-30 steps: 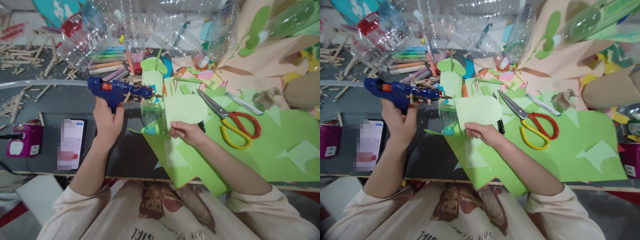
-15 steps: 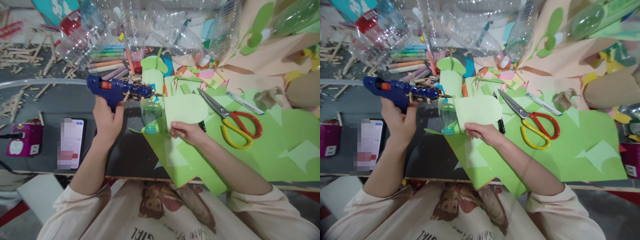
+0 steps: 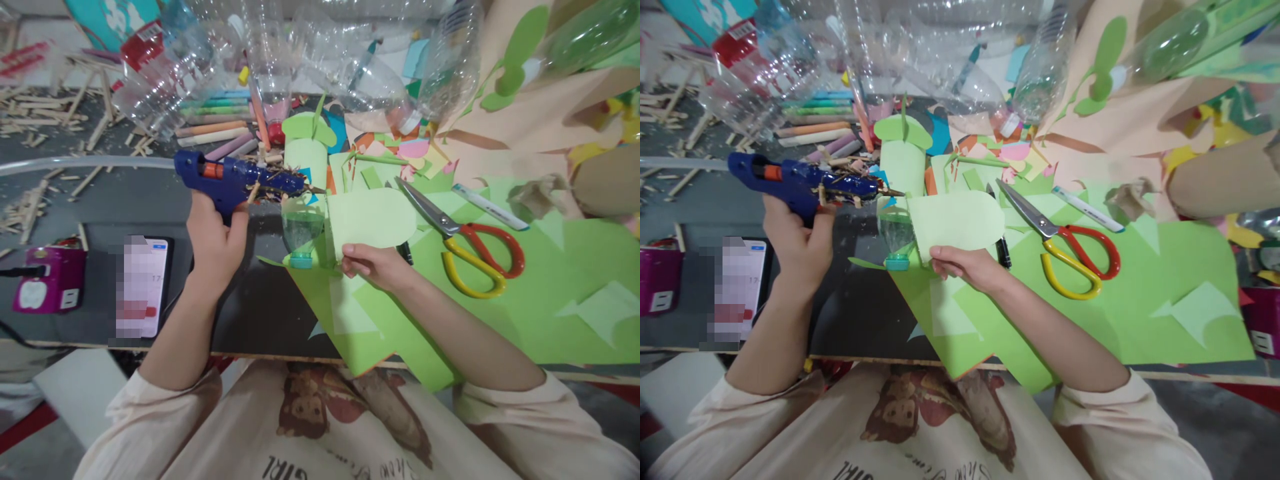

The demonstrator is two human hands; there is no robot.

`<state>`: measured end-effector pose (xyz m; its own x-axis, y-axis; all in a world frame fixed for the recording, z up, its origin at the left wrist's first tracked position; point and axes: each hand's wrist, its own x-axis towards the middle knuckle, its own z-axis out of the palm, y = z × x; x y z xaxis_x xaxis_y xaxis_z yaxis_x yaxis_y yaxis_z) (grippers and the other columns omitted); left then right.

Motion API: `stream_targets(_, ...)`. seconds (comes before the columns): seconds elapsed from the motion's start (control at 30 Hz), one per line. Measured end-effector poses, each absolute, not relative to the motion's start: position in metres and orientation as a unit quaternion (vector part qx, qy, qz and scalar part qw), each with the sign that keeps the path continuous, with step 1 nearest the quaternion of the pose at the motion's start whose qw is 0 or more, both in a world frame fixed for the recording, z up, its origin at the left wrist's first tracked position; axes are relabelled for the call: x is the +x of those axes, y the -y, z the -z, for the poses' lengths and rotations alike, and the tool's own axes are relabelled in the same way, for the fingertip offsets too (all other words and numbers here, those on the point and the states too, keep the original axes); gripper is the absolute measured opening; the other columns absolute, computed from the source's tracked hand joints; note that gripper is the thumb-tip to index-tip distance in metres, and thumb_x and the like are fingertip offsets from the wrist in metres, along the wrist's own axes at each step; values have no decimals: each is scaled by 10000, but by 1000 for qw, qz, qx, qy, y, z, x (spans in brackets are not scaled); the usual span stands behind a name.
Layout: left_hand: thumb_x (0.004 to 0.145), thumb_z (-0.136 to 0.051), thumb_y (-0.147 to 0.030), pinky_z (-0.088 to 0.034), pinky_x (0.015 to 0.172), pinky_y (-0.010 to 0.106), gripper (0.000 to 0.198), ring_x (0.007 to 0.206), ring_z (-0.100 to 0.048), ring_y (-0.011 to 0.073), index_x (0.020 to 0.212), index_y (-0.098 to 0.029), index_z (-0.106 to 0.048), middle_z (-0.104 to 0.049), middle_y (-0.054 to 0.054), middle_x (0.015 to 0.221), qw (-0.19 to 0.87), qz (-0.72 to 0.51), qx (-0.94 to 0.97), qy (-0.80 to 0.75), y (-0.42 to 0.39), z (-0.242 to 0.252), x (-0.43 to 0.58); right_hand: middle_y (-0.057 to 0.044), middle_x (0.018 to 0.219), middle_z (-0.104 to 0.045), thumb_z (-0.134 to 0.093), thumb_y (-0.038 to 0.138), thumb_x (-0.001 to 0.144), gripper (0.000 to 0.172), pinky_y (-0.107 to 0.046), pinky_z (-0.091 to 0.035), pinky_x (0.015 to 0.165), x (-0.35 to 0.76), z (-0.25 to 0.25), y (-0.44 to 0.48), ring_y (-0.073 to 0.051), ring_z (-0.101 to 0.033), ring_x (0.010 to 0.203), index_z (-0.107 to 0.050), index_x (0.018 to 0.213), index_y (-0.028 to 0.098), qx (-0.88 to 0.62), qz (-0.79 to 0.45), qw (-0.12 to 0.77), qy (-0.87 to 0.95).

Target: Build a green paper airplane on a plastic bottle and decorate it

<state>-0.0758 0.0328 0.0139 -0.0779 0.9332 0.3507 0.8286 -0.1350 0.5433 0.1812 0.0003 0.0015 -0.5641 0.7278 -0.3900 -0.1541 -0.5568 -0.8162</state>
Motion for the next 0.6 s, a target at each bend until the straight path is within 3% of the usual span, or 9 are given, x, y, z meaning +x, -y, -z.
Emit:
stream_targets(0.23, 786, -554, -378, -495, 783, 369, 361, 790, -589, 208, 1078, -203, -435, -542, 43, 870, 103, -343, 656, -664, -32, -18, -72, 78, 370, -277, -704, 631, 692, 592, -305, -421, 691, 180, -3, 0, -115, -455, 514, -402, 368, 238, -386, -792, 275, 384)
stream_targets(0.6, 742, -538, -363, -522, 796, 368, 402, 891, -654, 235, 1111, -209, -491, -636, 59, 965, 51, -341, 661, -667, -31, -16, -74, 79, 365, -261, -700, 627, 710, 597, -310, -426, 695, 180, -4, 0, -119, -440, 492, -393, 372, 243, -377, -787, 285, 397)
